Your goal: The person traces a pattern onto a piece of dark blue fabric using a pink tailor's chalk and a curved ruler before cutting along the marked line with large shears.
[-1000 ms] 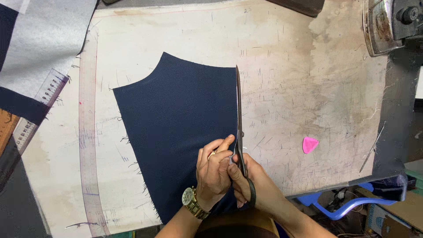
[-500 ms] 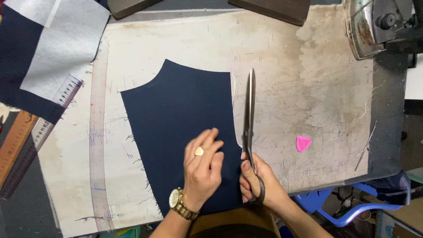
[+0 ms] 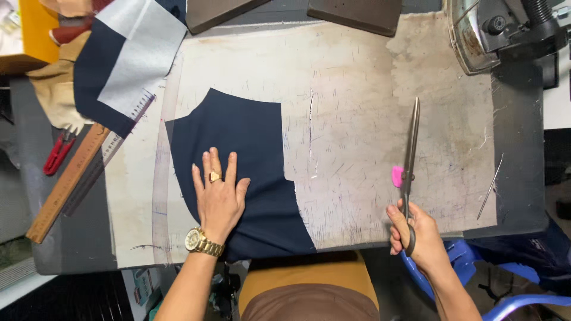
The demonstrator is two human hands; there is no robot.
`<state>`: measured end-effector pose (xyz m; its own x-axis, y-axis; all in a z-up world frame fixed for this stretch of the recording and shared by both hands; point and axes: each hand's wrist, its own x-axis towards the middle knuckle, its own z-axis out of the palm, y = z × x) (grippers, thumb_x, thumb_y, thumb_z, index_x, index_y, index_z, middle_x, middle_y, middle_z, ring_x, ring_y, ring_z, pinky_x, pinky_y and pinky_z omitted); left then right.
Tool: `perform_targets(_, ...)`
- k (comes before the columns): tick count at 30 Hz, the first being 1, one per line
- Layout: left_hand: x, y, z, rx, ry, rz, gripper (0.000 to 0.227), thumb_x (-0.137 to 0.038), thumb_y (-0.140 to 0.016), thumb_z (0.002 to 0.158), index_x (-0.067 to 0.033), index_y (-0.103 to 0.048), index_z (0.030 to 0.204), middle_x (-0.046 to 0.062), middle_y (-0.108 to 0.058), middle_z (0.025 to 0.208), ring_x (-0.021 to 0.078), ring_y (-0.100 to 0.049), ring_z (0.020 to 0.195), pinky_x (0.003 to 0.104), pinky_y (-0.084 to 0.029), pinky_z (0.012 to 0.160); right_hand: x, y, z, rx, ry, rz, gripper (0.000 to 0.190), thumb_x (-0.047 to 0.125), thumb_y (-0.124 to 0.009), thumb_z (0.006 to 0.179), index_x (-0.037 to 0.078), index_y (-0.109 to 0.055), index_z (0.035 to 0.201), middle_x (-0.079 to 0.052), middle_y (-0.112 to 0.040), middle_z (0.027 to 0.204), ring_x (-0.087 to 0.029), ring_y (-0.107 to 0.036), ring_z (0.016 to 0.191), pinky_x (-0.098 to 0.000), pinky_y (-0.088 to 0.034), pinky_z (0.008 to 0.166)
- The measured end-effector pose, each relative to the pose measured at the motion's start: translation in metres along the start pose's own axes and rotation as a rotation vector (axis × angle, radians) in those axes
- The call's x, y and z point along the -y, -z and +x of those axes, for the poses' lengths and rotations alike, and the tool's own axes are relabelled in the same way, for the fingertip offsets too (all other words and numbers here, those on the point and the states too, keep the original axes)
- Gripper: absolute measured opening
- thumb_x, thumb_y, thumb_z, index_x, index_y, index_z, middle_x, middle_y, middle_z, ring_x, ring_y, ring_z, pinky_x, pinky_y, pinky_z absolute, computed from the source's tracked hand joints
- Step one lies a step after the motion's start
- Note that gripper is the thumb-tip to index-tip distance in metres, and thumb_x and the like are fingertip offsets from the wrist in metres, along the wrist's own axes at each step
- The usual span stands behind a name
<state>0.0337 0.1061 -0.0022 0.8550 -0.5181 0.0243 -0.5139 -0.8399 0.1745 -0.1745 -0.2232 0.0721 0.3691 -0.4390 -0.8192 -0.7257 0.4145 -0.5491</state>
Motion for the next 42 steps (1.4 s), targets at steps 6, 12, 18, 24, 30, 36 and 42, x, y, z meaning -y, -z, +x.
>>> perform_targets(6, -0.080, 0.002, 0.054, -0.069, -0.253, -0.010, 0.057, -0.043, -0.048, 0.103, -0.0133, -0.048, 0.152, 0.017, -0.041, 0.162, 0.0333, -0.037, 0.151, 0.065, -0.018, 0.122, -0.006, 0.027, 0.019, -0.022, 0.138, -0.002, 0.022, 0.023, -0.069, 0.098, 0.010, -0.053, 0.106, -0.008, -0.042, 0.054, -0.017, -0.040, 0.034, -0.0360, -0.040, 0.030)
perform_targets(12, -0.126, -0.024, 0.053, 0.037, -0.438, 0.157, 0.064, -0.046, -0.033, 0.106, -0.0104, -0.032, 0.160, 0.014, -0.033, 0.166, 0.0311, -0.025, 0.155, 0.069, -0.012, 0.123, 0.031, 0.067, 0.020, -0.073, 0.183, -0.109, 0.024, 0.020, -0.072, 0.098, 0.004, -0.056, 0.106, -0.012, -0.048, 0.058, -0.019, -0.040, 0.039, -0.0358, -0.038, 0.035)
perform_targets(18, -0.181, -0.023, -0.078, 0.210, -1.044, -0.296, 0.060, -0.064, -0.047, 0.093, -0.0247, -0.064, 0.135, 0.011, -0.052, 0.158, 0.0282, -0.046, 0.150, 0.054, -0.020, 0.131, 0.059, 0.108, 0.067, -0.285, 0.310, -0.747, 0.034, 0.037, -0.069, 0.101, 0.007, -0.063, 0.085, -0.007, -0.066, 0.061, -0.022, -0.063, 0.046, -0.0366, -0.050, 0.053)
perform_targets(24, -0.152, 0.006, 0.057, -0.160, -0.747, -0.532, 0.008, -0.002, -0.057, 0.097, -0.0010, -0.059, 0.105, 0.019, -0.066, 0.111, 0.0289, -0.064, 0.079, 0.049, -0.053, 0.092, 0.075, 0.113, 0.098, -0.367, 0.354, -0.968, 0.054, 0.047, -0.071, 0.097, 0.001, -0.066, 0.125, -0.026, -0.074, 0.086, -0.044, -0.069, 0.086, -0.0499, -0.049, 0.072)
perform_targets(30, -0.114, -0.036, 0.158, 0.120, -0.276, -0.035, 0.066, -0.043, -0.037, 0.107, 0.0002, -0.029, 0.158, 0.025, -0.025, 0.166, 0.0395, -0.026, 0.153, 0.054, -0.019, 0.123, 0.051, 0.129, 0.141, -0.365, 0.478, -0.948, 0.051, 0.045, -0.084, 0.084, 0.009, -0.048, 0.083, -0.007, -0.045, 0.068, -0.030, -0.042, 0.062, -0.0435, -0.030, 0.058)
perform_targets(36, -0.169, -0.026, -0.018, 0.289, -0.711, -0.367, 0.102, -0.075, -0.027, 0.095, 0.0101, -0.029, 0.152, 0.038, -0.031, 0.158, 0.0492, -0.028, 0.151, 0.058, -0.013, 0.128, 0.009, 0.143, 0.148, -0.404, 0.718, -0.916, 0.049, 0.014, -0.079, 0.087, 0.001, -0.070, 0.134, -0.022, -0.065, 0.107, -0.041, -0.067, 0.109, -0.0516, -0.053, 0.094)
perform_targets(42, -0.167, -0.017, -0.023, -0.006, -0.710, 0.009, 0.075, -0.058, -0.039, 0.103, 0.0042, -0.048, 0.145, 0.029, -0.052, 0.144, 0.0443, -0.050, 0.137, 0.064, -0.033, 0.116, -0.018, 0.135, 0.156, -0.554, 1.087, -0.848, 0.040, 0.009, -0.076, 0.094, -0.005, -0.070, 0.131, -0.022, -0.060, 0.115, -0.044, -0.059, 0.112, -0.0491, -0.046, 0.100)
